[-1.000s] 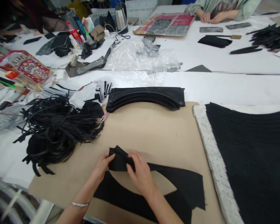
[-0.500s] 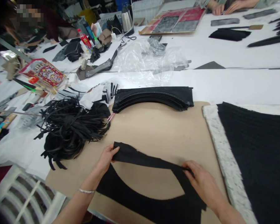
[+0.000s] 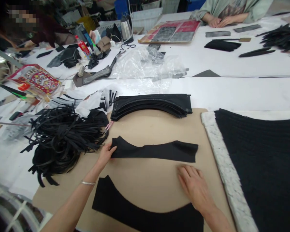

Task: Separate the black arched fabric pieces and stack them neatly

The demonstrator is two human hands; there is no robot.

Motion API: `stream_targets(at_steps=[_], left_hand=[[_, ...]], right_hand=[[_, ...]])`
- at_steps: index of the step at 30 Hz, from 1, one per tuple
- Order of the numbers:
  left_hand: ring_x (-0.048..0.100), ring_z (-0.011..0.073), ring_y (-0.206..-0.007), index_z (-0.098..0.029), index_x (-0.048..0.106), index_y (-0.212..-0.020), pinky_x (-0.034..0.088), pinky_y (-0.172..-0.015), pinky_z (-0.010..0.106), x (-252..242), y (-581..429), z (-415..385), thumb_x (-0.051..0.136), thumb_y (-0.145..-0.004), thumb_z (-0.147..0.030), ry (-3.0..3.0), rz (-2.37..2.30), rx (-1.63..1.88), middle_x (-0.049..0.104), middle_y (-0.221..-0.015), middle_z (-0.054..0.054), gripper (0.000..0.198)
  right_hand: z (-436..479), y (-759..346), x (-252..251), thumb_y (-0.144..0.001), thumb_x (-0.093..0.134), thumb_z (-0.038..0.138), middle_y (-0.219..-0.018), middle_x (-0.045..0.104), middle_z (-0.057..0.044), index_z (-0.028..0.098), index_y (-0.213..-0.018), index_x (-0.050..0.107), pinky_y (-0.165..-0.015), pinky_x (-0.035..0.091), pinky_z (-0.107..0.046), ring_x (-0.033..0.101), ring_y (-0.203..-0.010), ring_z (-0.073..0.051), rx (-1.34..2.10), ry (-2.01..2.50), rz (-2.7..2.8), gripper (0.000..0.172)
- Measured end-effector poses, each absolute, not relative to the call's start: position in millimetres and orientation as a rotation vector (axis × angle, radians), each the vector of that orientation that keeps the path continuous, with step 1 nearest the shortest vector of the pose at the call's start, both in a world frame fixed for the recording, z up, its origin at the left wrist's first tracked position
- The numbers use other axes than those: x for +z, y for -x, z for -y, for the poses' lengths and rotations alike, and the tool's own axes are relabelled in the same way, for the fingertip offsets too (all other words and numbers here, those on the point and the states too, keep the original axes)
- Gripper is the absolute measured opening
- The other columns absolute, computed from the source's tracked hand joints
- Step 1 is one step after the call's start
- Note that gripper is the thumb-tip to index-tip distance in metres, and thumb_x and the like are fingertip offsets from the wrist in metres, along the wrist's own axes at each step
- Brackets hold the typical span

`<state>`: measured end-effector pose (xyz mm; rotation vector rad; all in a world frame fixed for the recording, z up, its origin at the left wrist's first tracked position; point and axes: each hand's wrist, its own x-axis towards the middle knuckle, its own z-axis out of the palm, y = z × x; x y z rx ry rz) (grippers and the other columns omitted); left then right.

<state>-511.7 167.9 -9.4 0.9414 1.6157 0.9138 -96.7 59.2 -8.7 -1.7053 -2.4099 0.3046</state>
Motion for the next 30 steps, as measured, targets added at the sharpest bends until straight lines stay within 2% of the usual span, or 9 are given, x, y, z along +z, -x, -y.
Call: stream_targets(at_steps=[3, 7, 13, 18, 22, 24, 27, 30], left_hand=[[0.063, 0.0221, -0.087, -0.015, 0.067, -0.089, 0.05, -0.084, 0.033, -20, 519, -171, 0.072, -0.063, -0.037, -1.011, -1.659, 0.905, 0.07, -0.087, 0.006, 0.034], [0.062, 0.0216, -0.08, -0.016, 0.067, -0.086, 0.049, -0.081, 0.034, -17, 521, -174, 0.071, -0.067, -0.036, -1.125, -1.757, 0.868, 0.068, -0.081, 0.005, 0.028], [0.061, 0.025, -0.082, -0.017, 0.065, -0.089, 0.047, -0.082, 0.038, -12, 514, -169, 0.075, -0.064, -0.026, -1.294, -1.911, 0.808, 0.065, -0.079, 0.005, 0.029], [0.061, 0.0312, -0.094, -0.018, 0.061, -0.106, 0.044, -0.086, 0.042, -10, 503, -172, 0.072, -0.07, -0.024, -1.41, -2.031, 0.754, 0.065, -0.093, 0.011, 0.038], [0.057, 0.0277, -0.101, -0.018, 0.053, -0.123, 0.042, -0.092, 0.041, -6, 503, -170, 0.066, -0.077, -0.022, -1.488, -2.079, 0.716, 0.061, -0.105, 0.011, 0.049], [0.056, 0.0239, -0.101, -0.018, 0.052, -0.125, 0.041, -0.094, 0.038, -3, 512, -156, 0.062, -0.08, -0.021, -1.479, -2.132, 0.721, 0.058, -0.108, 0.01, 0.046], [0.056, 0.0194, -0.087, -0.017, 0.058, -0.11, 0.044, -0.086, 0.034, 6, 536, -113, 0.057, -0.08, -0.019, -1.378, -2.224, 0.669, 0.058, -0.097, 0.007, 0.03], [0.054, 0.0175, -0.07, -0.018, 0.06, -0.093, 0.042, -0.074, 0.031, 16, 555, -53, 0.054, -0.078, -0.017, -1.223, -2.302, 0.584, 0.057, -0.075, 0.001, 0.017]], right_hand=[[-57, 97, -14, -0.097, 0.041, 0.042, -0.126, 0.055, -0.012, 0.019, -0.126, 0.052, -0.091, 0.039, -0.043, 0.051, -0.111, -0.027, 0.212, 1.764, 2.37, 0.038], [-77, 97, -8, -0.099, 0.036, 0.038, -0.14, 0.046, -0.009, 0.022, -0.141, 0.041, -0.095, 0.038, -0.044, 0.045, -0.119, -0.028, 0.094, 1.849, 2.358, 0.045], [-86, 98, -14, -0.1, 0.033, 0.034, -0.131, 0.055, -0.008, 0.023, -0.14, 0.046, -0.084, 0.038, -0.045, 0.051, -0.104, -0.028, -0.074, 2.046, 2.395, 0.043], [-74, 105, -13, -0.1, 0.032, 0.034, -0.127, 0.057, -0.009, 0.023, -0.141, 0.044, -0.088, 0.034, -0.047, 0.051, -0.103, -0.029, -0.151, 2.082, 2.358, 0.044], [-74, 102, -11, -0.1, 0.033, 0.038, -0.122, 0.059, -0.01, 0.022, -0.137, 0.049, -0.087, 0.032, -0.048, 0.051, -0.102, -0.029, -0.12, 2.087, 2.297, 0.044], [-68, 99, -12, -0.099, 0.036, 0.041, -0.122, 0.059, -0.012, 0.021, -0.136, 0.051, -0.085, 0.033, -0.049, 0.052, -0.1, -0.031, -0.133, 2.092, 2.234, 0.044], [-49, 114, -9, -0.097, 0.037, 0.043, -0.112, 0.062, -0.017, 0.019, -0.124, 0.057, -0.08, 0.041, -0.047, 0.057, -0.095, -0.031, 0.152, 1.957, 2.154, 0.042], [-23, 177, 6, -0.098, 0.036, 0.041, -0.1, 0.064, -0.01, 0.022, -0.105, 0.058, -0.073, 0.051, -0.035, 0.063, -0.084, -0.022, 0.852, 1.611, 2.076, 0.03]])
